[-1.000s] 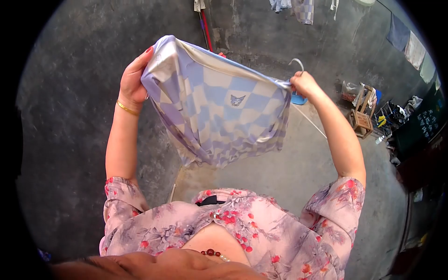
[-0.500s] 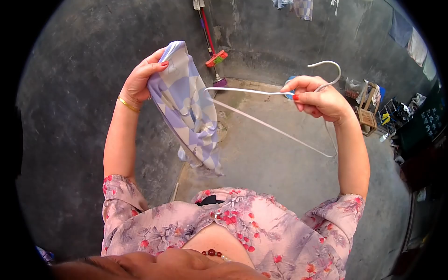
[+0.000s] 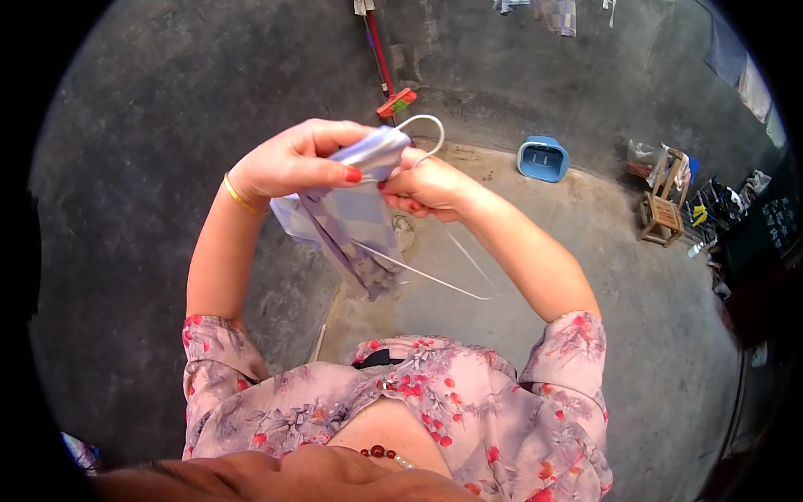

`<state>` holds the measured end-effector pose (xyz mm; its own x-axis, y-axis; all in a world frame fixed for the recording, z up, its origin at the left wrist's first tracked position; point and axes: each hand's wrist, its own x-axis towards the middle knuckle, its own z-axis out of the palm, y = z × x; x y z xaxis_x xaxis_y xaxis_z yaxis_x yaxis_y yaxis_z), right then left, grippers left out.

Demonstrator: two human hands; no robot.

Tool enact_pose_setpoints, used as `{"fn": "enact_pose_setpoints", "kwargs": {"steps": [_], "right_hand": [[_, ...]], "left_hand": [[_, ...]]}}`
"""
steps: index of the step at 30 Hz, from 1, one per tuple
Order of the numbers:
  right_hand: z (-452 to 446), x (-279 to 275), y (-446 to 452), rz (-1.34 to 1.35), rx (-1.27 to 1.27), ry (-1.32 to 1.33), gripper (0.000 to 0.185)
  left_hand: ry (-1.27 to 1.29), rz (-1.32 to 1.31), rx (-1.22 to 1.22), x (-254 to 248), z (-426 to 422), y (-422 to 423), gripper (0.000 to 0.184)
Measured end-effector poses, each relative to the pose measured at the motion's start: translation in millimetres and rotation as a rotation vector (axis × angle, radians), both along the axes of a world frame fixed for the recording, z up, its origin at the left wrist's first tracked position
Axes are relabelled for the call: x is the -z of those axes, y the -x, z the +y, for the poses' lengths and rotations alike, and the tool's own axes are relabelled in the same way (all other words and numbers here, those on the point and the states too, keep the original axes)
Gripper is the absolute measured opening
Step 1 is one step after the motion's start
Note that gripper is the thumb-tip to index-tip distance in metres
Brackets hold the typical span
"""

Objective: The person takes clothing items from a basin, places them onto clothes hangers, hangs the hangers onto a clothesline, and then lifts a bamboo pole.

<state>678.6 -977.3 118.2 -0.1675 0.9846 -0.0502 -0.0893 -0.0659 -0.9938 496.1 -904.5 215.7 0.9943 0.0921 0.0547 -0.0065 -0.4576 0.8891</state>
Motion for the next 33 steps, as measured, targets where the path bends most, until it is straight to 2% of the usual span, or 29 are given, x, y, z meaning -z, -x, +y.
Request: {"fn": "enact_pose_setpoints", "kwargs": {"steps": [2,4,7,10,11,14,18,22,24,26,27,28,30,32,33], "right_hand": [[10,3,5,-0.015,0.000,-0.078,0.011],[8,-6,5,0.019,0.073,-0.084,0.013],[6,-10,-12,0.032,0.106,-0.166,0.023],[-4,-23,-15,-0.020,0.083,-0.223,0.024],[-6,-26,-12,-0.045,0.064,-0.246,0.023],[-7,-24,-6,-0.064,0.054,-0.265,0.020],[-15,-30,-16,-0.105,-0.001,-0.235,0.020],[-23,-27,-47,-0.196,-0.139,-0.158,0.033],[-29,-18,-63,-0.014,-0.264,-0.080,0.033],[-23,5,-75,-0.177,-0.205,-0.102,0.031],[-23,14,-75,-0.319,-0.268,-0.266,0.031],[-17,33,-75,-0.318,-0.275,-0.296,0.030],[-14,54,-62,-0.601,-0.209,-0.527,0.032],[-6,86,-43,-0.415,-0.202,-0.533,0.038],[-10,85,-34,-0.414,-0.253,-0.398,0.038]], "left_hand": [[-0.188,-0.028,0.034,-1,-6,2,0.042],[-0.607,-0.099,0.010,-10,-13,11,0.037],[-0.867,0.042,-0.174,-19,-31,33,0.032],[-0.976,-0.048,-0.340,-19,-37,36,0.028],[-0.966,-0.161,-0.433,-12,-35,31,0.029],[-1.166,-0.341,-0.397,28,-5,4,0.029],[-0.823,0.005,-0.339,34,8,-12,0.028],[-0.736,-0.064,-0.362,17,8,-11,0.017],[-0.685,-0.040,-0.347,9,11,-9,0.017],[-0.688,-0.007,-0.331,0,9,-11,0.014],[-0.672,-0.004,-0.337,-4,9,-11,0.015],[-0.679,0.013,-0.352,-9,7,-11,0.015],[-0.674,0.051,-0.387,-18,9,-12,0.015],[-0.626,0.054,-0.410,-25,10,-11,0.017],[-0.627,0.040,-0.421,-29,10,-10,0.017]]}}
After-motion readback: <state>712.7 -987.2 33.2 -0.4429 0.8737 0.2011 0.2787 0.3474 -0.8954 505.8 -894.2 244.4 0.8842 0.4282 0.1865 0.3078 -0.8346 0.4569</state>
